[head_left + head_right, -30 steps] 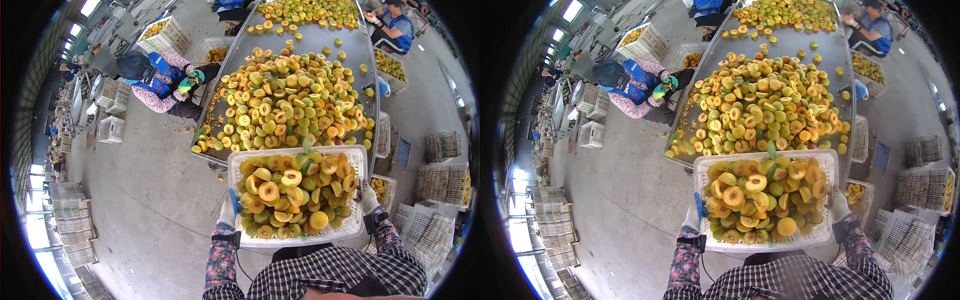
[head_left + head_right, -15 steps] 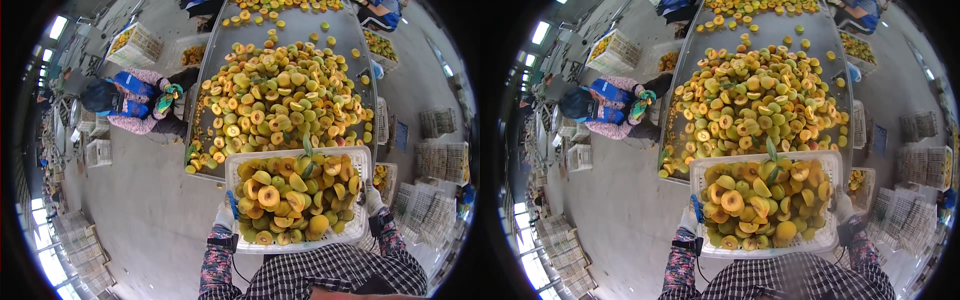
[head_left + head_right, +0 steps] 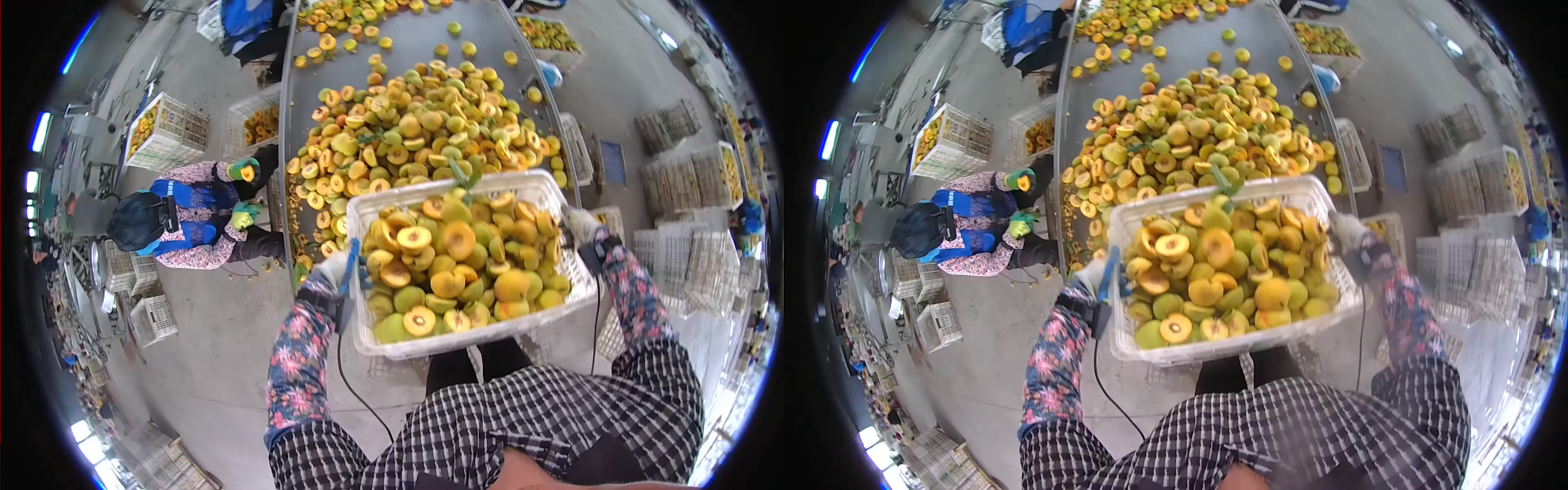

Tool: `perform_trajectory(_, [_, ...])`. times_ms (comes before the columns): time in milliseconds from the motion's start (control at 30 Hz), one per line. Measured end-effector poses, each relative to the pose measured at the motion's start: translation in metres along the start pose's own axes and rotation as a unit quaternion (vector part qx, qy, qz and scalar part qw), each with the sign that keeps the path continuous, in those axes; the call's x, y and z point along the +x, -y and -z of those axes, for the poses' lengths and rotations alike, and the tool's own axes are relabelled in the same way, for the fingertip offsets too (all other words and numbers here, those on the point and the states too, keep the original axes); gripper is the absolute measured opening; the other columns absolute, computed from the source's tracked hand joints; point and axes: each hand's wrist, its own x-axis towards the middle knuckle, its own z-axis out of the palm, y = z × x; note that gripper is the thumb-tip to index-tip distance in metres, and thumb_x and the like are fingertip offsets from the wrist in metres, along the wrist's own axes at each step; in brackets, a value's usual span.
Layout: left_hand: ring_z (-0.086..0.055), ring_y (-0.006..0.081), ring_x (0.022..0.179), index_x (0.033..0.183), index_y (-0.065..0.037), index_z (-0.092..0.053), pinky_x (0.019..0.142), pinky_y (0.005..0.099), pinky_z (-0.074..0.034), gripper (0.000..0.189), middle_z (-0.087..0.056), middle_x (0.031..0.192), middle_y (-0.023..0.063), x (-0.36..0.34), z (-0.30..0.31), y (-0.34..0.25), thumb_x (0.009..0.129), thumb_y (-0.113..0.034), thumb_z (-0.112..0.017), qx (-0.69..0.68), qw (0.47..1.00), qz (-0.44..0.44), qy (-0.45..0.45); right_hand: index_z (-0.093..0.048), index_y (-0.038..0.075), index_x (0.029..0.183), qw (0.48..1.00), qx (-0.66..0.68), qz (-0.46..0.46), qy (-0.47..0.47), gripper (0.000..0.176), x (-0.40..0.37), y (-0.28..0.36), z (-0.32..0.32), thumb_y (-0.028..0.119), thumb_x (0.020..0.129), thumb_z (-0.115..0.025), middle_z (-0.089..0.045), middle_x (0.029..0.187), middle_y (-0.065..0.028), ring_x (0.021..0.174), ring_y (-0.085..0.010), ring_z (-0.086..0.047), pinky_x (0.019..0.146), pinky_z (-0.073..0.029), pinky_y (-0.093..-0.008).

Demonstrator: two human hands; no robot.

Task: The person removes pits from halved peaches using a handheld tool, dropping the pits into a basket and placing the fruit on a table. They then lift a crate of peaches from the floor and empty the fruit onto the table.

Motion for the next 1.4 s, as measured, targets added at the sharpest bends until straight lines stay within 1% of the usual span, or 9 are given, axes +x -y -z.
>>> perform_trajectory(167, [-0.060,0.0265,0.112,0.140,-0.004,-0.042,0.097,0.0426,-0.049,0.060,-0.057,0.128,0.0155,-0.048,0.033,0.055,0.101,-0.051,-0.038,-0.021,0.980,-0.149,0.133,-0.056,0.010,0.090,1.000,0.001,-0.028,-0.004,0.053,-0.008,0.003,-0.006,0.063,0.089,-0.056,-0.045,0.061,-0.0025,0.046,-0.0188,-0.040,0.059,-0.051,-0.0467])
perform_trajectory(200, [-0.045,0.0240,0.132,0.152,-0.011,-0.025,0.110,0.0404,-0.035,0.059,-0.040,0.149,0.0135,-0.077,0.033,0.099,0.104,-0.045,-0.032,-0.074,0.949,-0.290,0.102,-0.056,0.011,0.087,0.999,0.013,-0.034,-0.012,0.054,-0.016,-0.001,-0.010,0.065,0.087,-0.056,-0.045,0.060,-0.0007,0.044,-0.0162,-0.039,0.055,-0.049,-0.0444])
perform_trajectory(233, [-0.034,0.0238,0.139,0.154,-0.011,-0.020,0.114,0.0379,-0.028,0.057,-0.026,0.157,0.0109,-0.069,0.057,0.179,0.104,-0.031,-0.040,-0.182,0.948,-0.255,-0.046,-0.057,0.013,0.085,0.999,0.026,-0.033,-0.020,0.054,-0.019,-0.001,-0.013,0.067,0.086,-0.057,-0.045,0.059,0.0010,0.043,-0.0136,-0.038,0.051,-0.046,-0.0420])
perform_trajectory(333, [-0.035,0.0237,0.138,0.152,-0.011,-0.021,0.113,0.0377,-0.030,0.057,-0.028,0.154,0.0106,-0.096,0.001,0.294,0.103,-0.030,-0.042,-0.219,0.938,-0.159,-0.217,-0.057,0.012,0.089,0.999,0.010,-0.030,-0.044,0.054,-0.009,-0.011,-0.023,0.066,0.087,-0.056,-0.043,0.059,0.0005,0.045,-0.0152,-0.036,0.052,-0.048,-0.0420])
perform_trajectory(800, [-0.042,0.0234,0.131,0.145,-0.009,-0.030,0.108,0.0368,-0.034,0.058,-0.039,0.145,0.0093,-0.078,-0.112,0.354,0.095,-0.027,-0.054,-0.148,0.980,-0.024,-0.131,-0.063,0.011,0.097,0.992,-0.004,0.108,0.058,0.065,0.015,-0.035,0.012,0.073,0.077,-0.062,-0.054,0.068,0.0012,0.056,-0.0115,-0.051,0.052,-0.047,-0.0314])
perform_trajectory(900, [-0.043,0.0233,0.129,0.144,-0.008,-0.032,0.107,0.0366,-0.036,0.059,-0.042,0.143,0.0090,-0.083,-0.114,0.357,0.094,-0.026,-0.056,-0.128,0.984,-0.020,-0.126,-0.059,0.004,0.113,0.970,-0.111,0.216,0.014,0.048,0.011,-0.053,0.035,0.047,0.094,-0.059,-0.062,0.094,-0.0046,0.082,-0.0151,-0.059,0.074,-0.051,-0.0283])
perform_trajectory(1033, [-0.045,0.0232,0.127,0.142,-0.008,-0.034,0.106,0.0363,-0.037,0.059,-0.045,0.140,0.0087,-0.091,-0.119,0.360,0.091,-0.025,-0.060,-0.106,0.987,-0.024,-0.121,-0.053,0.000,0.128,0.970,-0.180,0.129,0.096,0.045,-0.024,-0.108,0.084,0.024,0.091,-0.065,-0.063,0.111,-0.0121,0.099,-0.0208,-0.060,0.089,-0.048,-0.0320])
perform_trajectory(1267, [-0.049,0.0230,0.123,0.138,-0.007,-0.039,0.103,0.0358,-0.039,0.060,-0.050,0.135,0.0080,-0.104,-0.116,0.359,0.088,-0.024,-0.066,-0.019,0.993,-0.052,-0.102,-0.054,-0.003,0.125,0.914,-0.281,0.243,-0.164,0.047,-0.041,-0.161,0.063,0.023,0.089,-0.068,-0.066,0.105,-0.0202,0.093,-0.0287,-0.062,0.087,-0.048,-0.0358])
perform_trajectory(1400, [-0.051,0.0229,0.121,0.136,-0.006,-0.041,0.102,0.0355,-0.041,0.060,-0.054,0.132,0.0077,-0.109,-0.102,0.332,0.086,-0.023,-0.069,0.097,0.987,-0.098,-0.079,-0.056,-0.003,0.119,0.919,-0.276,0.227,-0.165,0.039,-0.067,-0.137,0.051,0.020,0.090,-0.066,-0.066,0.101,-0.0205,0.091,-0.0310,-0.062,0.084,-0.048,-0.0374])
